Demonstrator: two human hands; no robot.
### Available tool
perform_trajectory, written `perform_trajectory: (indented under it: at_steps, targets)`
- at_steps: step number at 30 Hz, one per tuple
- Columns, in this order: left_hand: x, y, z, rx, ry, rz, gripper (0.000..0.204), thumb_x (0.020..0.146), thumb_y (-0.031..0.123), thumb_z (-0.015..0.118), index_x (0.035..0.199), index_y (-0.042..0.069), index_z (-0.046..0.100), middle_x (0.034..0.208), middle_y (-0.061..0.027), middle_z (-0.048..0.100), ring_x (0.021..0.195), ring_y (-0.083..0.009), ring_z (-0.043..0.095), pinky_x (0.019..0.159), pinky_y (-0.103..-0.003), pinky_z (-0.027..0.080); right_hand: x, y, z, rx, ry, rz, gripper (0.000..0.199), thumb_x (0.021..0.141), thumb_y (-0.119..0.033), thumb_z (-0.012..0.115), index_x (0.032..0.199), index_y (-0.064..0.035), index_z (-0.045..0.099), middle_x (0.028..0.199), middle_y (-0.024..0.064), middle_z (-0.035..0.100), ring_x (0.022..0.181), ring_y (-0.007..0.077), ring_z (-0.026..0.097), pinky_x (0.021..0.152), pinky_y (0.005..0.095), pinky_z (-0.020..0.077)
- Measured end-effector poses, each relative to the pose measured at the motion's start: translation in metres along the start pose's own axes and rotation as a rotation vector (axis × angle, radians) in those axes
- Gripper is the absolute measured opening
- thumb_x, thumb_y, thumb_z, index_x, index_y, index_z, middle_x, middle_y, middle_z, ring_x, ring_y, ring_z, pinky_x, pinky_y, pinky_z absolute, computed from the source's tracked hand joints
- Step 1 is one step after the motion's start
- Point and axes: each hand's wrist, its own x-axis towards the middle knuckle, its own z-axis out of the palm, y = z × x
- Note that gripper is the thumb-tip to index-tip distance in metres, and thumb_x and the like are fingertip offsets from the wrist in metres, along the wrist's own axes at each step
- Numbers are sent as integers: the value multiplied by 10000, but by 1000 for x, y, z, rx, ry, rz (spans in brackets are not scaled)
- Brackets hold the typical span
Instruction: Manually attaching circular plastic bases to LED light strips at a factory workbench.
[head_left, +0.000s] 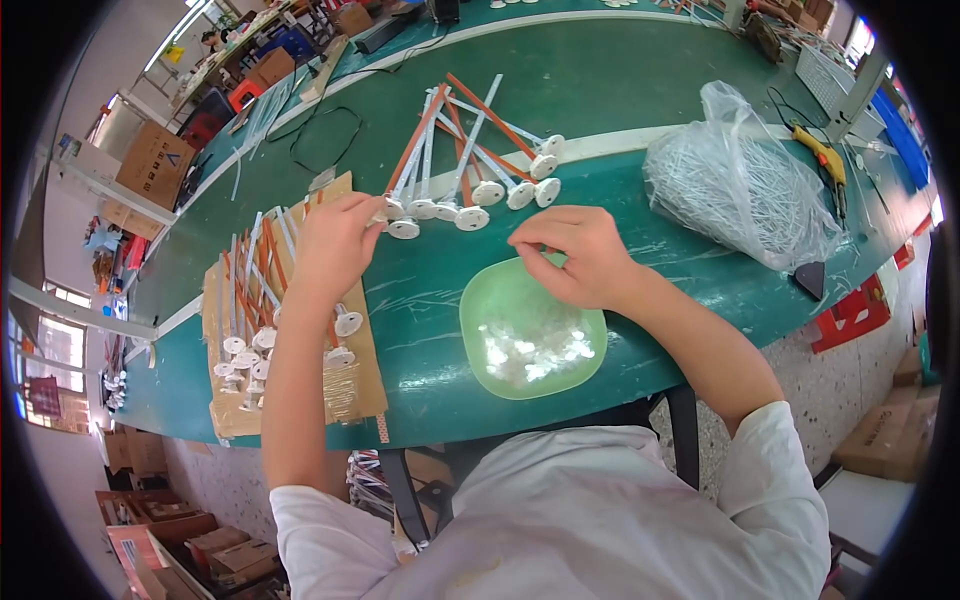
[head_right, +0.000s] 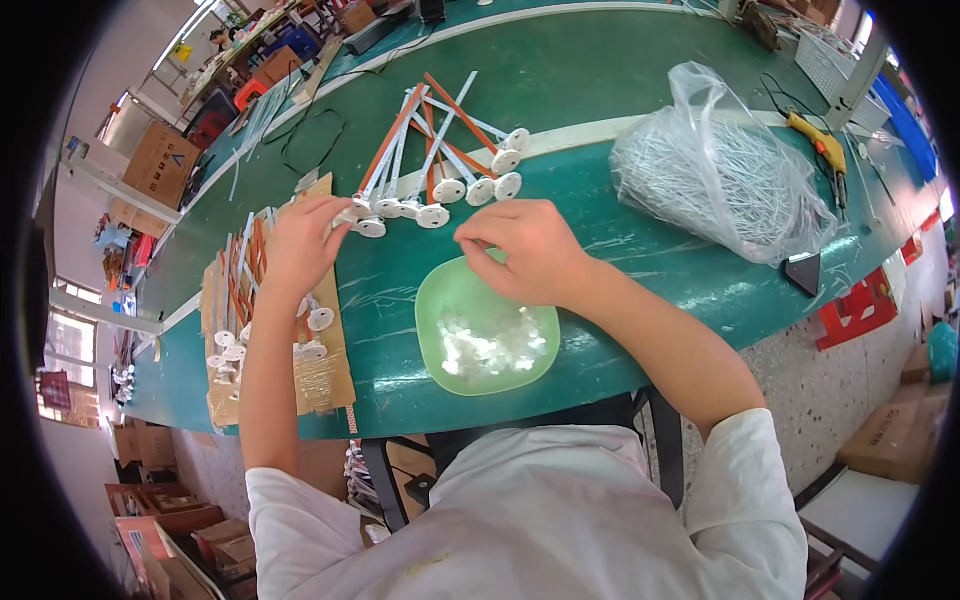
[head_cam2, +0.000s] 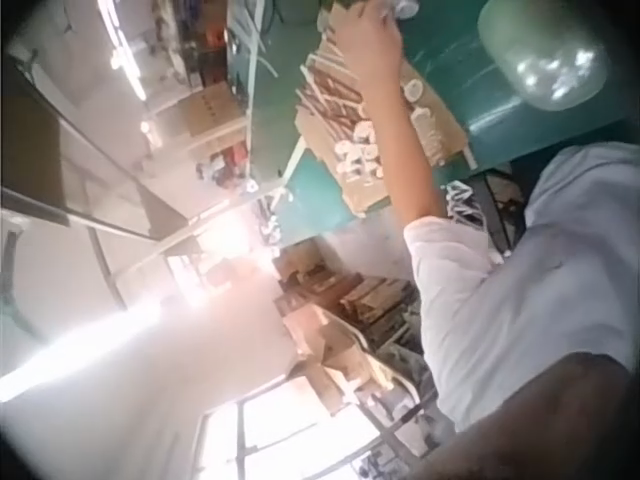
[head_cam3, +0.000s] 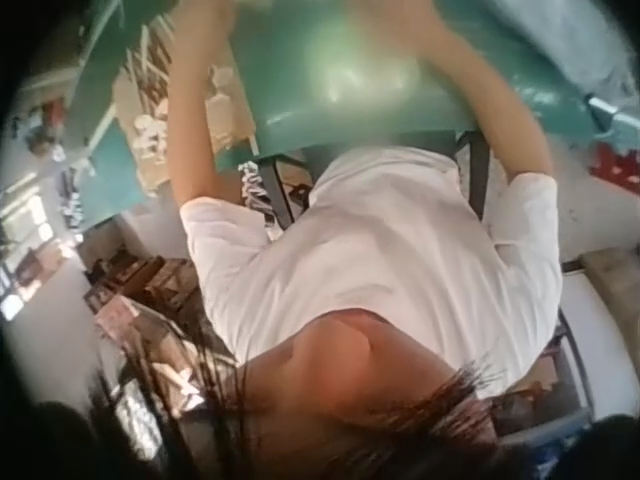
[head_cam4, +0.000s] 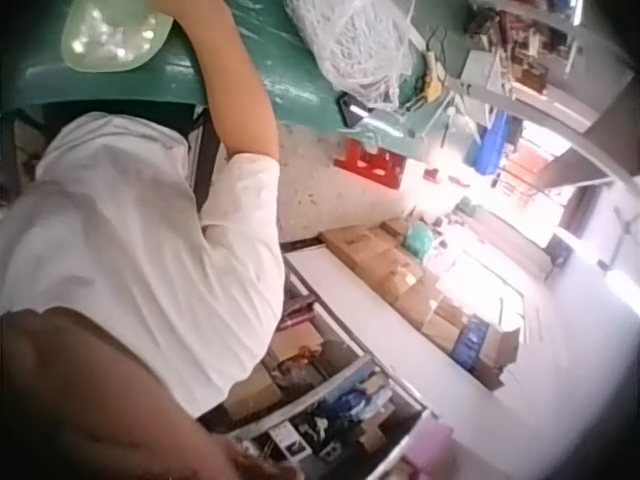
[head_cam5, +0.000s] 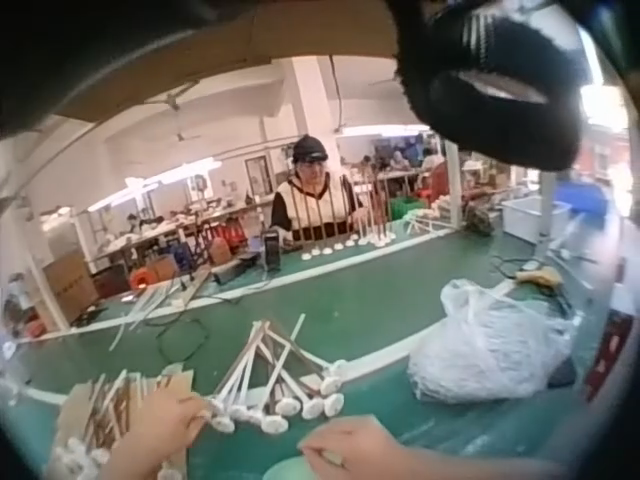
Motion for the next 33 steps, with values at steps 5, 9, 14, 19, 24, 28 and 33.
perform_trajectory:
  at_steps: [5, 9, 14, 19, 24, 28, 33]
  targets:
    - [14, -8, 21, 168, -217, 101, 185, 821, 98, 716, 1005, 82, 706, 959, -84, 707, 886, -296, 665, 781, -411, 539, -4, 2, 1, 35, -53, -30, 111, 774, 18, 702, 880, -16, 707, 835, 109, 723, 710, 266, 702, 610, 340, 558]
    - [14, -8, 22, 103, 26, 126, 229, 814, 98, 733, 1042, 90, 712, 1003, -71, 709, 940, -292, 670, 806, -406, 543, -5, 2, 4, 24, -3, -74, 102, 776, 9, 704, 874, -20, 705, 823, 110, 720, 706, 268, 701, 610, 344, 559]
    - [15, -23, 26, 34, -177, -47, 309, 815, 105, 747, 1121, 104, 704, 1075, -70, 709, 990, -312, 663, 834, -405, 544, -6, 2, 7, 35, -81, -53, 93, 781, 2, 700, 872, -22, 704, 812, 109, 718, 710, 272, 703, 618, 354, 566]
    - [4, -43, 23, 7, 157, -39, 416, 799, 160, 776, 1201, 89, 693, 1071, -144, 721, 1022, -352, 659, 915, -432, 508, -5, 4, 5, 39, -40, -47, 81, 776, -28, 705, 857, -28, 711, 822, 109, 724, 713, 273, 704, 622, 360, 568]
    - [-4, -55, 17, -94, -287, -248, 499, 782, 217, 798, 1228, 34, 670, 1040, -187, 719, 963, -350, 680, 883, -427, 516, -3, 1, 2, 32, -54, -74, 99, 775, 3, 699, 871, -22, 699, 815, 115, 717, 711, 282, 706, 620, 355, 569]
    - [-4, -55, 30, -138, -104, -188, 501, 770, 239, 812, 1179, -18, 682, 926, -206, 724, 887, -363, 700, 814, -418, 537, -2, 1, 0, 19, -51, -65, 104, 769, 10, 699, 868, -21, 697, 811, 118, 713, 697, 282, 700, 604, 356, 559]
    - [-2, -52, 35, -159, -200, -302, 370, 798, 226, 794, 1089, 7, 727, 848, -178, 733, 746, -290, 712, 687, -378, 543, 0, 1, 1, 30, -65, -51, 116, 765, 19, 700, 874, -21, 697, 816, 117, 713, 689, 280, 692, 595, 352, 549]
